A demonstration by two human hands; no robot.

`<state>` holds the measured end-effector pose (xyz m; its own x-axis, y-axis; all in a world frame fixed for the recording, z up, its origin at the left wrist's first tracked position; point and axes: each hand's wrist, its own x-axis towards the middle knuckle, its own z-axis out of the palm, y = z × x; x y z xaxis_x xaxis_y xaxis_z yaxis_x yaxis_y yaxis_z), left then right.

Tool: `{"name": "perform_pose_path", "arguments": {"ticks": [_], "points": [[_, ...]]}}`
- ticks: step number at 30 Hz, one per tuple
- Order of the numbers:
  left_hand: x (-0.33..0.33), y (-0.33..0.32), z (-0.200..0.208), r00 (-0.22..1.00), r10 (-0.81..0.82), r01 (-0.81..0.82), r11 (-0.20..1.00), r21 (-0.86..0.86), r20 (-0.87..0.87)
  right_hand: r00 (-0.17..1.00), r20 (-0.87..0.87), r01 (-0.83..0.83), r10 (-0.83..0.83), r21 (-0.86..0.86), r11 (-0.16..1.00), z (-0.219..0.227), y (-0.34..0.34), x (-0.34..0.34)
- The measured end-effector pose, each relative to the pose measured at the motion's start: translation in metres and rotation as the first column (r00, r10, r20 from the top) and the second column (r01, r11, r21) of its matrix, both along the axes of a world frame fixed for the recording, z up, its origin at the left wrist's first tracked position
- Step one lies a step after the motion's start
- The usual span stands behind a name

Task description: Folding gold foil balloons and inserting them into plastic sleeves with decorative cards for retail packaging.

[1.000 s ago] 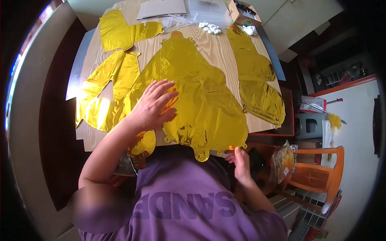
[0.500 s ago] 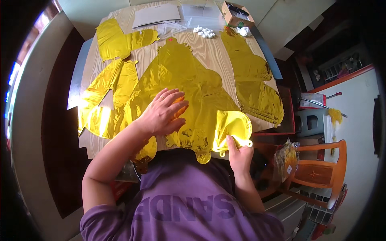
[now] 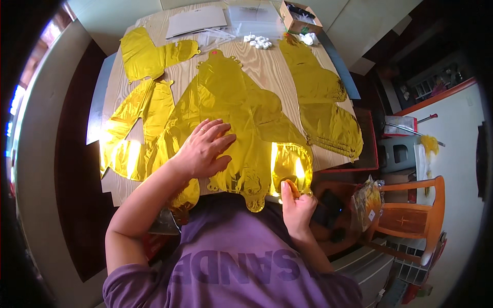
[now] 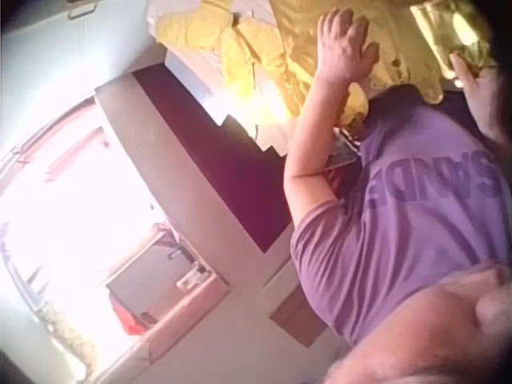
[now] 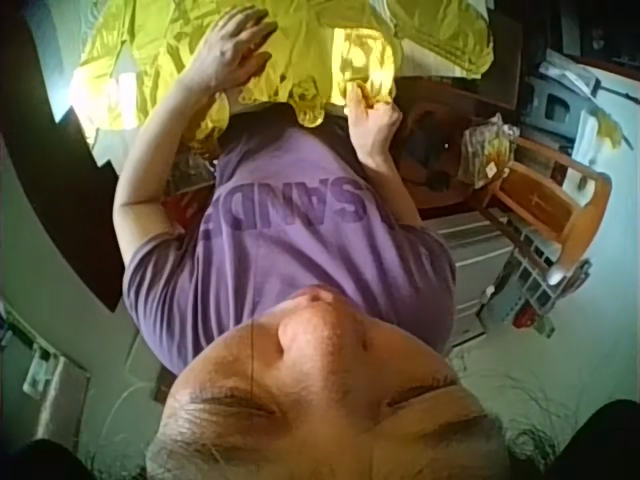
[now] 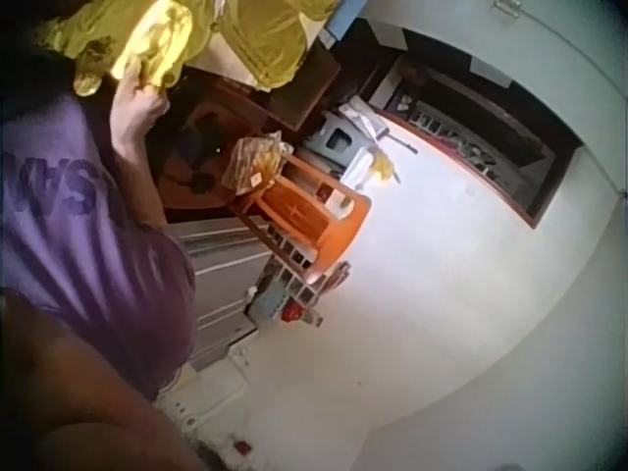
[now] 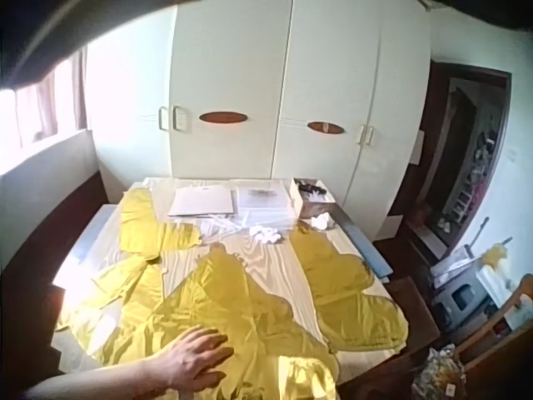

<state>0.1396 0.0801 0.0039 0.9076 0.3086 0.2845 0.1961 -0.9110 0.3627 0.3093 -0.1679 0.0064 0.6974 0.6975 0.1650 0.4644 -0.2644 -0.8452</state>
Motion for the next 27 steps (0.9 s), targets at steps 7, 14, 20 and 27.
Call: {"name": "perform_pose_path", "arguments": {"ticks": [7,14,20,27], "points": [[-0.001,0.005,0.004,1.000,-0.018,0.018,1.000,-0.008,-0.020,0.997,-0.072,0.026,-0.019,0.097,0.995,-0.006,0.010,0.015],[0.001,0.006,0.005,0.999,-0.031,0.031,0.999,-0.018,-0.014,0.992,-0.088,0.099,-0.094,0.057,0.993,-0.007,0.015,0.021],[0.010,0.003,0.006,1.000,-0.004,0.004,1.000,-0.013,-0.024,0.994,0.002,0.110,-0.110,0.100,0.989,-0.010,0.021,0.031],[0.013,-0.002,0.002,0.999,0.034,-0.034,0.999,-0.004,0.023,0.983,-0.132,0.138,-0.124,0.106,0.985,-0.017,0.018,0.026]]}}
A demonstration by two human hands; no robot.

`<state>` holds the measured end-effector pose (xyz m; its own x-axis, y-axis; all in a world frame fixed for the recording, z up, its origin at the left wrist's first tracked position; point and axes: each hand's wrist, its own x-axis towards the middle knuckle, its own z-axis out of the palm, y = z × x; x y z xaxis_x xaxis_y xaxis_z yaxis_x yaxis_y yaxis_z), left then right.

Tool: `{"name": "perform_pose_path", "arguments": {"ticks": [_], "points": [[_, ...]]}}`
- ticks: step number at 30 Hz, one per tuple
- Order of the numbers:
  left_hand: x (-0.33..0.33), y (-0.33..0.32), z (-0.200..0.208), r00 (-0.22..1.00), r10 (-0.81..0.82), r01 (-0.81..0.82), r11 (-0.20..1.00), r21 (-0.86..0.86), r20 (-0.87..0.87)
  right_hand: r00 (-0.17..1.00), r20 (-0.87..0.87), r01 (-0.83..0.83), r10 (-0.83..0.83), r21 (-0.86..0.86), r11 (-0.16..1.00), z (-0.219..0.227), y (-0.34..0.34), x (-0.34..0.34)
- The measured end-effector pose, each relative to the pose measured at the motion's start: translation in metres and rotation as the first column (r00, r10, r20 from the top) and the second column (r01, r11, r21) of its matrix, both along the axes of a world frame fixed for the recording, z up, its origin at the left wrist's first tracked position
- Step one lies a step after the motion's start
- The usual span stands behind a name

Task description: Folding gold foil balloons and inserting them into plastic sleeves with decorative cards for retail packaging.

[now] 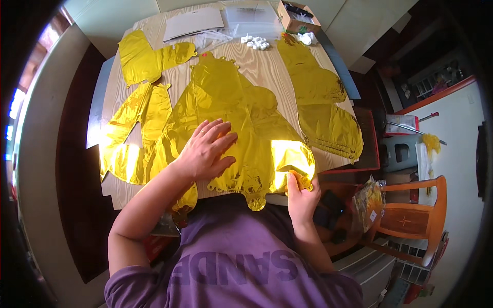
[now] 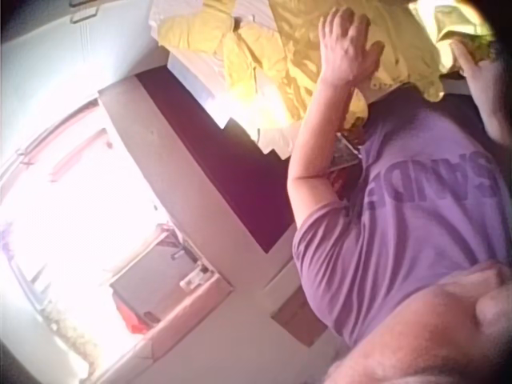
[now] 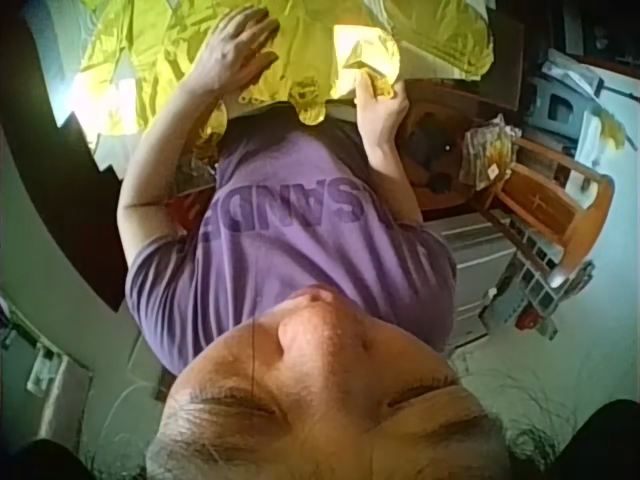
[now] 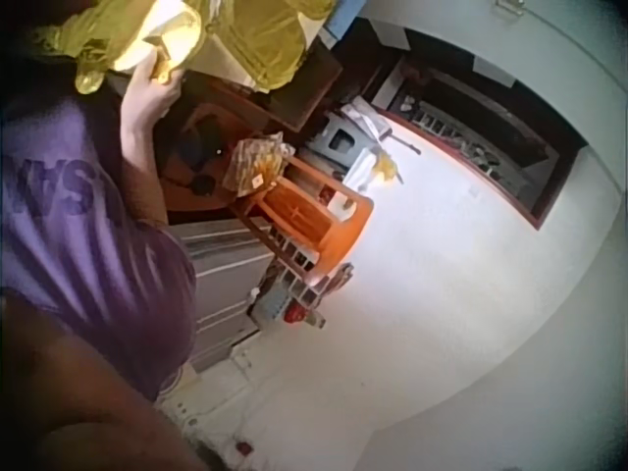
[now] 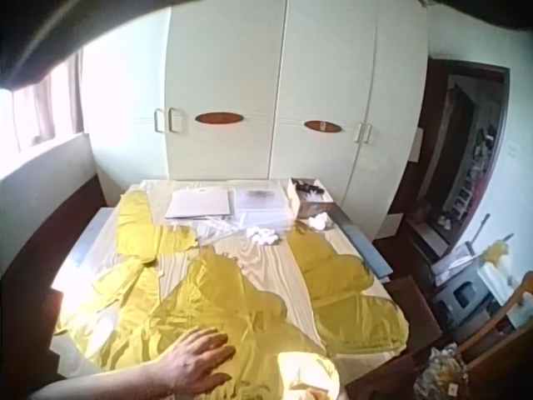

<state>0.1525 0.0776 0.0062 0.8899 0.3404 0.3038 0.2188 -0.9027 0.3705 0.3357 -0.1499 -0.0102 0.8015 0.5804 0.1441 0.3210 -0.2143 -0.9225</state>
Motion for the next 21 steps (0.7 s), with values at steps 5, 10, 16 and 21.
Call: {"name": "perform_pose_path", "arguments": {"ticks": [5,10,16,21], "points": [[-0.0005,-0.0047,-0.0031,1.000,0.017,-0.016,1.000,0.019,-0.012,0.991,0.129,-0.017,0.020,-0.019,1.000,0.0053,0.0015,0.0003],[0.0028,-0.0051,-0.0046,0.999,0.033,-0.033,0.999,0.016,0.014,0.984,0.171,-0.048,0.047,0.001,0.999,0.0056,0.0043,0.0012],[0.0035,-0.0030,-0.0068,0.999,0.039,-0.039,0.999,0.024,0.038,0.980,0.197,-0.046,0.041,0.024,0.999,0.0094,0.0063,0.0013],[0.0040,-0.0049,-0.0080,0.997,0.040,-0.042,0.999,0.017,0.069,0.985,0.171,0.000,-0.007,0.044,0.999,0.0103,0.0061,-0.0010]]}}
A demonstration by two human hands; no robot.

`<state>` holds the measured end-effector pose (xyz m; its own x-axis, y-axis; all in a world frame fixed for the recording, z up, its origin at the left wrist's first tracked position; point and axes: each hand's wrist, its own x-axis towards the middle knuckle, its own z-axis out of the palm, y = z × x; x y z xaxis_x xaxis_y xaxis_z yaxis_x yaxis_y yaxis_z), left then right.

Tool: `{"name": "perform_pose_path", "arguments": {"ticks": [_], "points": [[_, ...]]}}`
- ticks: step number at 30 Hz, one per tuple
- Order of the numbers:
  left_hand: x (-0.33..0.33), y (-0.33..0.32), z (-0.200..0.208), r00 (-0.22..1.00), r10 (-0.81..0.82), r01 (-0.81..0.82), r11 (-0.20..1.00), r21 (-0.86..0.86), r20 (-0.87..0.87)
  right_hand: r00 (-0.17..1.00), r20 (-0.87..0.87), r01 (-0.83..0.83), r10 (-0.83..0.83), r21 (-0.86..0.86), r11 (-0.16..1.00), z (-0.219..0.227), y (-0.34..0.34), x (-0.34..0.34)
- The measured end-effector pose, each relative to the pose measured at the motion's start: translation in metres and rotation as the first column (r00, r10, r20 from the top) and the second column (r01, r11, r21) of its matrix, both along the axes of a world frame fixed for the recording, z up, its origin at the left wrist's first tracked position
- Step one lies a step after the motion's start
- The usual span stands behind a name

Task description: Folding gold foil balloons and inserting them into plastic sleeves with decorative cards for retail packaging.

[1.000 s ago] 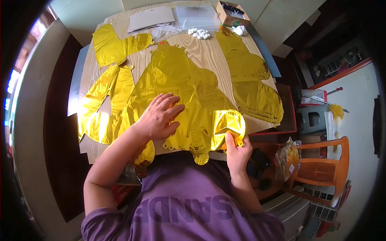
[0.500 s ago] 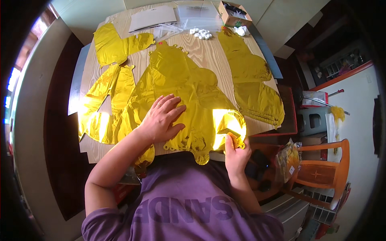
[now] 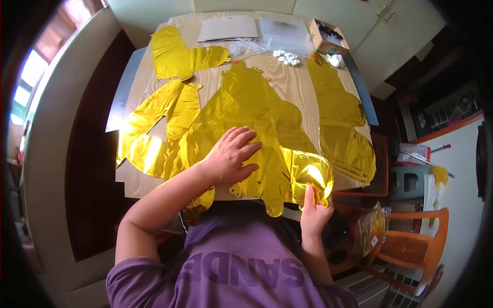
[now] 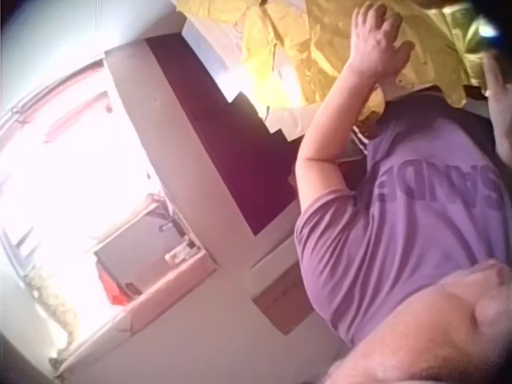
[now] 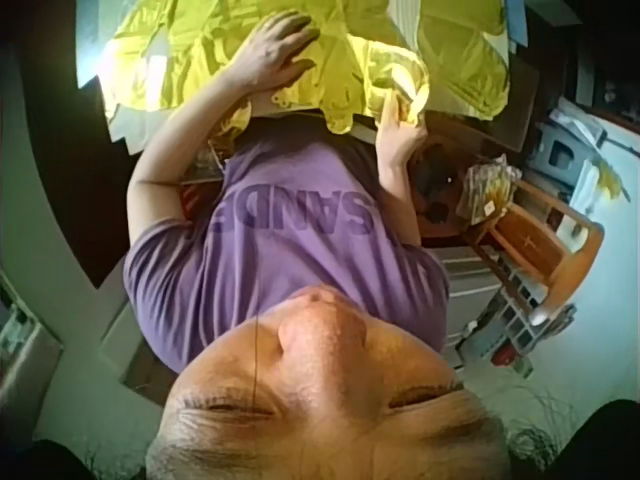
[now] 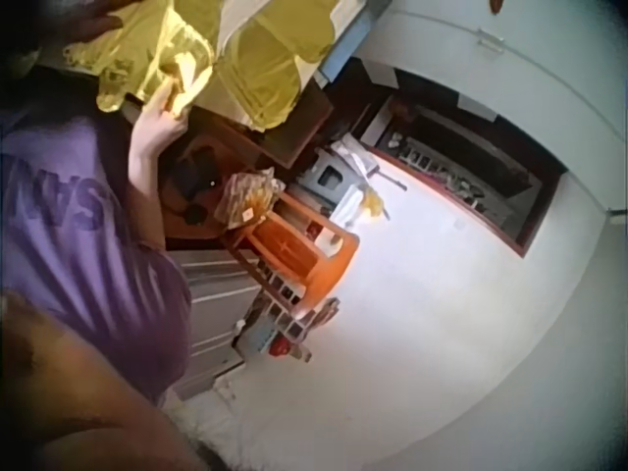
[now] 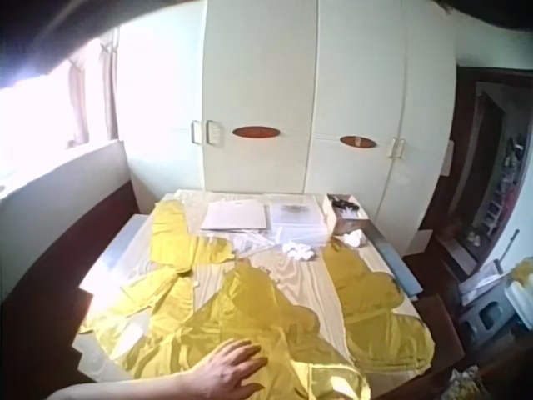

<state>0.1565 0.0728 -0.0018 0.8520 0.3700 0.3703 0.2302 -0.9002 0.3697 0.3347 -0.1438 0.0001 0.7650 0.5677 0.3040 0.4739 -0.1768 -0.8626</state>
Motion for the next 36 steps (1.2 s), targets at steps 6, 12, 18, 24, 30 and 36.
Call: {"name": "perform_pose_path", "arguments": {"ticks": [6,12,18,24,30,36], "points": [[-0.001,-0.001,-0.003,1.000,-0.005,0.005,1.000,0.010,0.006,0.999,-0.046,-0.017,0.016,-0.013,1.000,0.006,0.000,-0.003],[-0.001,-0.003,0.001,1.000,0.006,-0.006,1.000,0.008,-0.016,0.997,0.060,-0.043,0.045,-0.033,0.999,0.003,0.002,-0.005],[0.000,-0.004,0.000,0.997,0.010,-0.008,1.000,0.021,-0.081,0.735,0.597,-0.252,0.320,-0.197,0.947,0.021,0.030,-0.035],[-0.003,0.000,-0.002,0.994,-0.026,0.026,1.000,-0.002,-0.106,0.626,0.524,-0.582,0.578,-0.180,0.793,0.016,0.043,-0.037],[-0.003,-0.003,-0.002,0.992,0.010,-0.010,1.000,-0.002,-0.127,0.561,0.345,-0.761,0.753,-0.143,0.633,0.025,0.030,0.027],[-0.003,-0.001,-0.003,0.987,0.006,-0.001,1.000,0.030,-0.160,0.536,0.539,-0.512,0.650,-0.405,0.758,-0.003,0.048,0.061]]}}
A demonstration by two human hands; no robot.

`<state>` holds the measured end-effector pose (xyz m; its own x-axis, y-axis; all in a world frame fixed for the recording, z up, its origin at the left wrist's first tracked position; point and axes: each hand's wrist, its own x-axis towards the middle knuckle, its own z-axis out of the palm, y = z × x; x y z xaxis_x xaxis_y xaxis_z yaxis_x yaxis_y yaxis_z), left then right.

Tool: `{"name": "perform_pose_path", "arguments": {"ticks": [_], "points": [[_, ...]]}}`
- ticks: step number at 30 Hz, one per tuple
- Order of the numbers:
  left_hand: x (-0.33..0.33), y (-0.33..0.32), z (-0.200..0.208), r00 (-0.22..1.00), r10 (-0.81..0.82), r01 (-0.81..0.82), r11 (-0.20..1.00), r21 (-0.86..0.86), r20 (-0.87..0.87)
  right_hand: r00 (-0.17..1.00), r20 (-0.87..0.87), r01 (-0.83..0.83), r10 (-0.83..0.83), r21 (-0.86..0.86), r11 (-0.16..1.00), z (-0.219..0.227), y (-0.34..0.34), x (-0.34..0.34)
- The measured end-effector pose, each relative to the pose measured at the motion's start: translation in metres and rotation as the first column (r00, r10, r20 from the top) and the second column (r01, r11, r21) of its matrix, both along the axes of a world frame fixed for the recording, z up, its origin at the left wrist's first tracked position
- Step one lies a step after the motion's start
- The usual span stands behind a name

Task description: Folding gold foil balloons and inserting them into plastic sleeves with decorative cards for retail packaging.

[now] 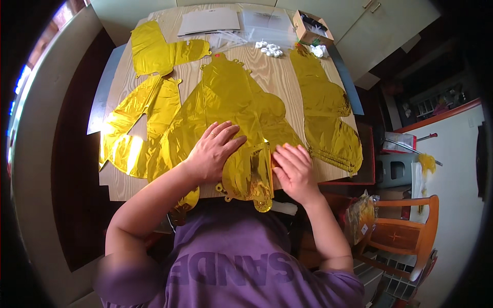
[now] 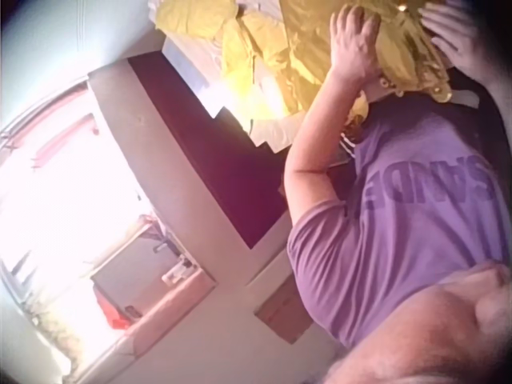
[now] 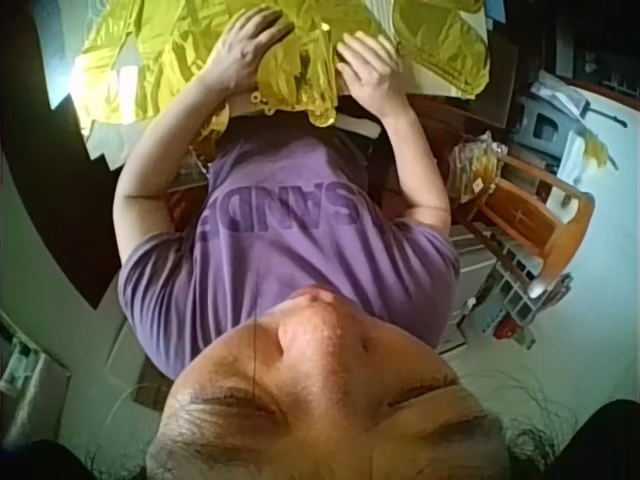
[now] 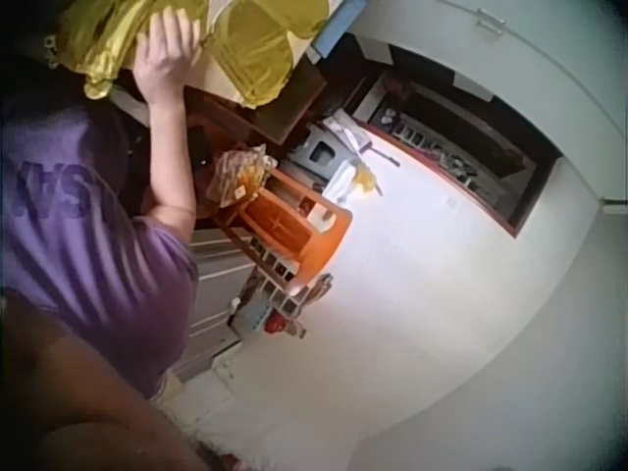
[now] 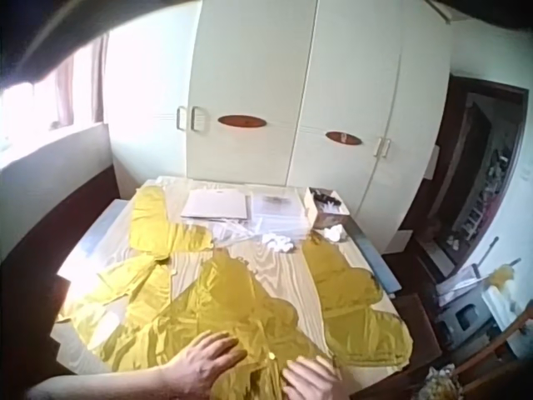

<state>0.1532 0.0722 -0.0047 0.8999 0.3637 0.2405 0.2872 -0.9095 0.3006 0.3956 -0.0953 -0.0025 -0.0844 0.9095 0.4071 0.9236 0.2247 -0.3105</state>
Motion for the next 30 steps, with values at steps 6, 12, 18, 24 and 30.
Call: {"name": "perform_pose_path", "arguments": {"ticks": [6,12,18,24,30], "points": [[-0.001,0.003,-0.001,0.999,-0.024,0.024,1.000,-0.010,0.027,0.992,0.098,-0.075,0.083,-0.080,0.994,0.002,0.009,-0.016],[-0.001,0.002,0.000,1.000,-0.019,0.019,1.000,-0.006,0.012,0.978,0.161,-0.111,0.131,-0.126,0.986,0.004,0.010,-0.015],[-0.001,0.002,0.000,1.000,-0.017,0.017,1.000,-0.016,0.002,0.966,0.188,-0.143,0.177,-0.181,0.973,0.004,0.012,-0.014],[-0.001,0.007,0.006,0.998,-0.017,0.020,0.999,-0.043,0.060,0.967,0.187,-0.138,0.175,-0.196,0.971,0.002,0.012,-0.015],[0.027,-0.003,0.033,0.951,-0.176,0.219,0.964,-0.150,0.256,0.962,0.203,-0.124,0.180,-0.262,0.957,0.004,0.014,-0.014]]}}
